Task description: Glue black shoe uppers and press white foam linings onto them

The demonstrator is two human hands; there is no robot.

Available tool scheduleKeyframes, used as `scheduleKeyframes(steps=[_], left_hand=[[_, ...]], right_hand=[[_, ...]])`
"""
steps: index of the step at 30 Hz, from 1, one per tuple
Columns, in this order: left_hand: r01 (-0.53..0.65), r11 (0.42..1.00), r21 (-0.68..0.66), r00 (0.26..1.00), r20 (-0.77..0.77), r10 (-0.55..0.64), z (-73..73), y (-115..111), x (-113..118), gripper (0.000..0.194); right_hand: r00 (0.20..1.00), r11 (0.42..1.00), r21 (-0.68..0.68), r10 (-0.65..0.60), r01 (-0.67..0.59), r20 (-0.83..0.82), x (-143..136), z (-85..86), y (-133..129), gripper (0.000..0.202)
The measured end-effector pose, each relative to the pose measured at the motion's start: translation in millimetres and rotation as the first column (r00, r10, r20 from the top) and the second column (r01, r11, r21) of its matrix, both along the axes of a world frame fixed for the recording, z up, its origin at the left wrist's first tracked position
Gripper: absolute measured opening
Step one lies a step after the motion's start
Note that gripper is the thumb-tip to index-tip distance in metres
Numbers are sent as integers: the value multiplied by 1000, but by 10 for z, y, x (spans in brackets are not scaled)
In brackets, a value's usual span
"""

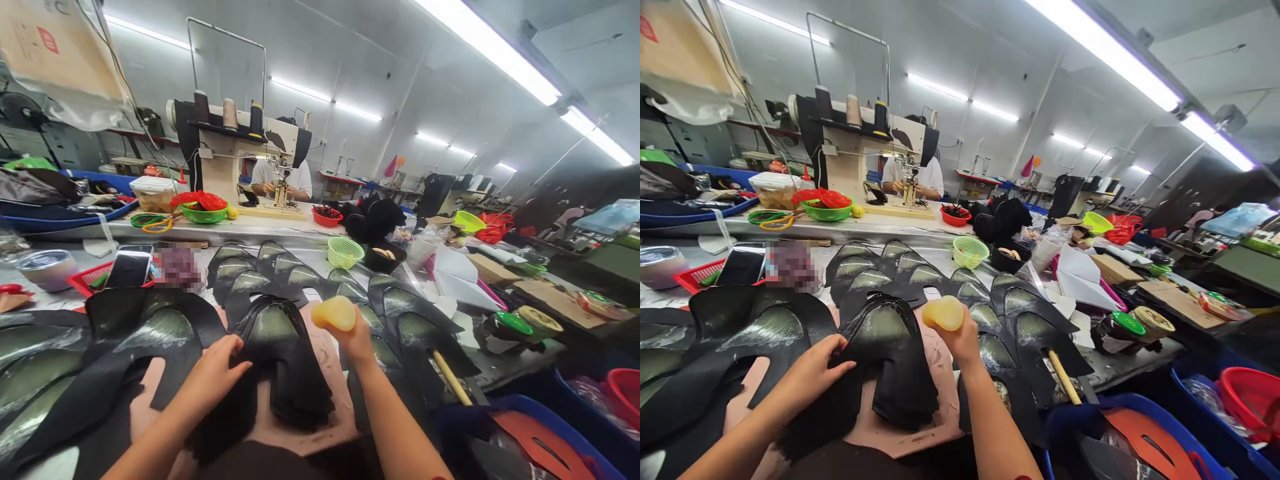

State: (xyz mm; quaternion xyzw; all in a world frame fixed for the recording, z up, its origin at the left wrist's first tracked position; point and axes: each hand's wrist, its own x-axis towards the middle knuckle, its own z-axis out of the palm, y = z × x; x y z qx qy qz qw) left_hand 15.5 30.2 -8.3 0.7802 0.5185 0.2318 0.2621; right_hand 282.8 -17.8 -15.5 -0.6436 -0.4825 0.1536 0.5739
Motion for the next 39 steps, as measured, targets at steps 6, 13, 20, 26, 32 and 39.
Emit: scheduleKeyframes(steps=[6, 13, 20, 26, 32, 39], left_hand=[[350, 827, -440, 823, 565, -47, 625, 70, 481, 42], [678, 578, -453, 656, 728, -199, 891, -56, 1981, 56], [614, 557, -559, 789, 457, -411, 264, -458, 3133, 64], [663, 475, -578, 709, 281, -647, -1, -633, 2567, 70], [765, 601, -232, 610, -38, -792, 353, -575, 1182, 44], [394, 874, 285, 859, -452, -240, -127, -278, 10, 37]], right_hand=[[719, 875, 175, -240, 451, -653, 607, -120, -803, 44], [531, 554, 257, -417, 792, -737, 1257, -109, -2125, 36], [426, 465, 217, -411, 858, -806, 1296, -56, -2618, 42], [505, 650, 205, -315, 732, -804, 1095, -195, -2095, 42], [797, 965, 154, -79, 211, -599, 444, -161, -901, 37], [927, 931, -32, 365, -363, 92, -672, 225, 257, 45]])
